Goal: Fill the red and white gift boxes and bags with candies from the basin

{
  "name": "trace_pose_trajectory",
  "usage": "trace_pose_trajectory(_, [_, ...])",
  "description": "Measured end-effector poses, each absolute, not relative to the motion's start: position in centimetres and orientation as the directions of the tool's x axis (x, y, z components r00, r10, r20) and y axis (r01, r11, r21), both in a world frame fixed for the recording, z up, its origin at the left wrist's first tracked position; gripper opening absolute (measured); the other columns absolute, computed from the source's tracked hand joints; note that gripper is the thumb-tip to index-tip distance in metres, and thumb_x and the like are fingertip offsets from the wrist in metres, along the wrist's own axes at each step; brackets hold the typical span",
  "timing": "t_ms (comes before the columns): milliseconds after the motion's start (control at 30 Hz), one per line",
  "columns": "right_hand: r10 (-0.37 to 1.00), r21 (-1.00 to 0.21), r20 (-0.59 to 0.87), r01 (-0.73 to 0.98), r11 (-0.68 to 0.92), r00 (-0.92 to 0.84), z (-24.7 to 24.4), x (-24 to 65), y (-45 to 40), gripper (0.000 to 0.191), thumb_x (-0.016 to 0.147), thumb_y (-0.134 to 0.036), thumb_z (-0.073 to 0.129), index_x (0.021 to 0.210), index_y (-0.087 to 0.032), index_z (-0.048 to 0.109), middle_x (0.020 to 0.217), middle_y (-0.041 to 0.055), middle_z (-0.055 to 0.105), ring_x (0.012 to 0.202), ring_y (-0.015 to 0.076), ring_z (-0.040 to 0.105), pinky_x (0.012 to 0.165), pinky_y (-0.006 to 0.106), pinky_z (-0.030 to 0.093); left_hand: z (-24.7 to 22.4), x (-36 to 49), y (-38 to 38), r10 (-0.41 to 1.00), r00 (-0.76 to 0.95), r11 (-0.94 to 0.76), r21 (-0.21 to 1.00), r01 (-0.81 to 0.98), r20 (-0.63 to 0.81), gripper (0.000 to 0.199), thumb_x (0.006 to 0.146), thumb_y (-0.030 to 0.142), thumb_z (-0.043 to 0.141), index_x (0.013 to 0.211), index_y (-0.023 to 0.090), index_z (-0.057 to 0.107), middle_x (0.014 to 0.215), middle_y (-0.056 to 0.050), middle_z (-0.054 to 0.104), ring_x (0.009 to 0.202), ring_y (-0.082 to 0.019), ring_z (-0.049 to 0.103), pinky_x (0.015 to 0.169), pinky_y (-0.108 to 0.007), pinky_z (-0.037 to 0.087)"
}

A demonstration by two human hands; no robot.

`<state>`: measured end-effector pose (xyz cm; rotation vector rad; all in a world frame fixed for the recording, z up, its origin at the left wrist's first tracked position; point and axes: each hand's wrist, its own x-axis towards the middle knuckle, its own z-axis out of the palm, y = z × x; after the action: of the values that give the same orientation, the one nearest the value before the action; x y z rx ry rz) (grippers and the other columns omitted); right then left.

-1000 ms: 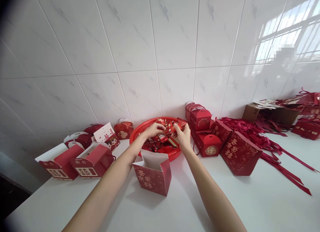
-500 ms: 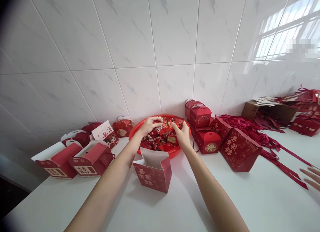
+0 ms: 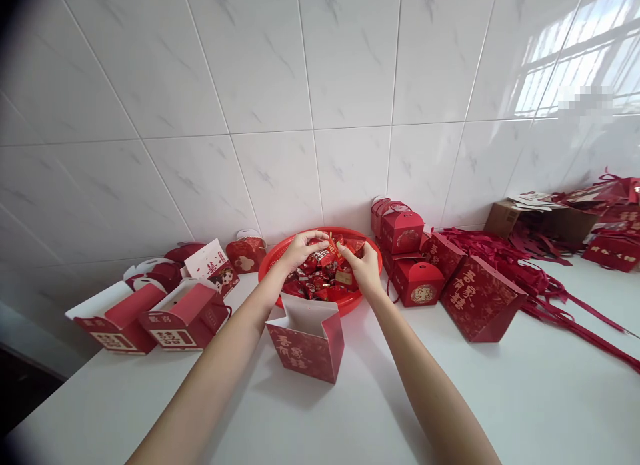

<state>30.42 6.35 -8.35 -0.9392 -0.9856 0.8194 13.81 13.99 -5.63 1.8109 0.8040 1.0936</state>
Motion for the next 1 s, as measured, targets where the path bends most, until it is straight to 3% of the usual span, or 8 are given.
trace_pose_trajectory(167, [0.906,-0.918,0.327,-0.136,0.372,0.27,-8.3,30.5,6.2,0.044,0.062,-0.053,0.083,0.086,-0.019,0.068,0.088,0.006,0.075,0.08,0.0236,0.07,0.073,0.036,0.057,-5.6,14.0,13.9,0.846,0.385,-0.453,0.878,0.151,0.37,0.04,0.071,0.047,0.076,0.098,0.017,0.072,0.108,-0.008,0.073,0.103,-0.024,0.065,0.094,-0.037,0.049])
trace_pose_trajectory(367, [0.966,-0.95,0.24,-0.18,0.254,0.098,-7.7,30.7,5.9,0.046,0.06,-0.052,0.085,0.089,-0.02,0.068,0.087,0.0043,0.074,0.077,0.0236,0.07,0.062,0.034,0.059,-5.6,14.2,13.8,0.832,0.389,-0.495,0.845,0.201,0.395,0.036,0.078,0.047,0.069,0.099,0.017,0.071,0.108,-0.008,0.074,0.101,-0.024,0.066,0.093,-0.036,0.05])
trace_pose_trajectory(467, [0.977,-0.966,0.21,-0.144,0.213,0.037,-7.7,30.7,5.9,0.047,0.06,-0.049,0.086,0.094,-0.021,0.069,0.091,0.004,0.074,0.079,0.0235,0.07,0.058,0.033,0.058,-5.7,14.4,13.7,0.821,0.429,-0.485,0.856,0.176,0.377,0.034,0.084,0.045,0.062,0.101,0.018,0.072,0.114,-0.008,0.073,0.11,-0.025,0.064,0.099,-0.036,0.047])
trace_pose_trajectory(600, [0.967,-0.962,0.251,-0.1,0.255,0.051,-7.9,30.6,6.1,0.047,0.06,-0.044,0.086,0.097,-0.02,0.07,0.097,0.0061,0.076,0.084,0.0251,0.071,0.069,0.037,0.059,-5.5,14.7,13.6,0.834,0.465,-0.379,0.921,0.089,0.298,0.035,0.089,0.044,0.051,0.097,0.02,0.075,0.115,-0.007,0.073,0.12,-0.026,0.059,0.107,-0.038,0.043])
trace_pose_trajectory(733, [0.931,-0.932,0.335,-0.091,0.35,0.147,-8.0,30.5,6.1,0.043,0.061,-0.042,0.085,0.094,-0.019,0.07,0.098,0.0072,0.077,0.09,0.0267,0.071,0.079,0.04,0.058,-5.3,14.6,14.1,0.838,0.505,-0.226,0.974,-0.021,0.206,0.036,0.082,0.036,0.054,0.106,0.017,0.073,0.105,-0.009,0.074,0.106,-0.027,0.065,0.095,-0.04,0.05])
trace_pose_trajectory(867, [0.921,-0.927,0.336,-0.103,0.36,0.198,-8.0,30.6,5.9,0.044,0.06,-0.044,0.085,0.093,-0.019,0.07,0.096,0.0075,0.078,0.088,0.027,0.071,0.079,0.041,0.057,-5.4,14.3,14.2,0.871,0.425,-0.274,0.962,0.001,0.248,0.046,0.067,0.018,0.065,0.112,0.019,0.07,0.119,-0.008,0.07,0.109,-0.025,0.063,0.096,-0.035,0.049])
trace_pose_trajectory(1000, [0.944,-0.929,0.273,-0.204,0.308,0.184,-7.3,30.7,5.5,0.048,0.057,-0.046,0.087,0.092,-0.018,0.07,0.091,0.0079,0.078,0.083,0.0273,0.073,0.074,0.04,0.059,-5.3,13.4,12.9,0.875,0.392,-0.271,0.958,-0.092,0.285,0.063,0.064,0.023,0.076,0.126,0.021,0.062,0.116,-0.008,0.07,0.102,-0.023,0.066,0.092,-0.036,0.051])
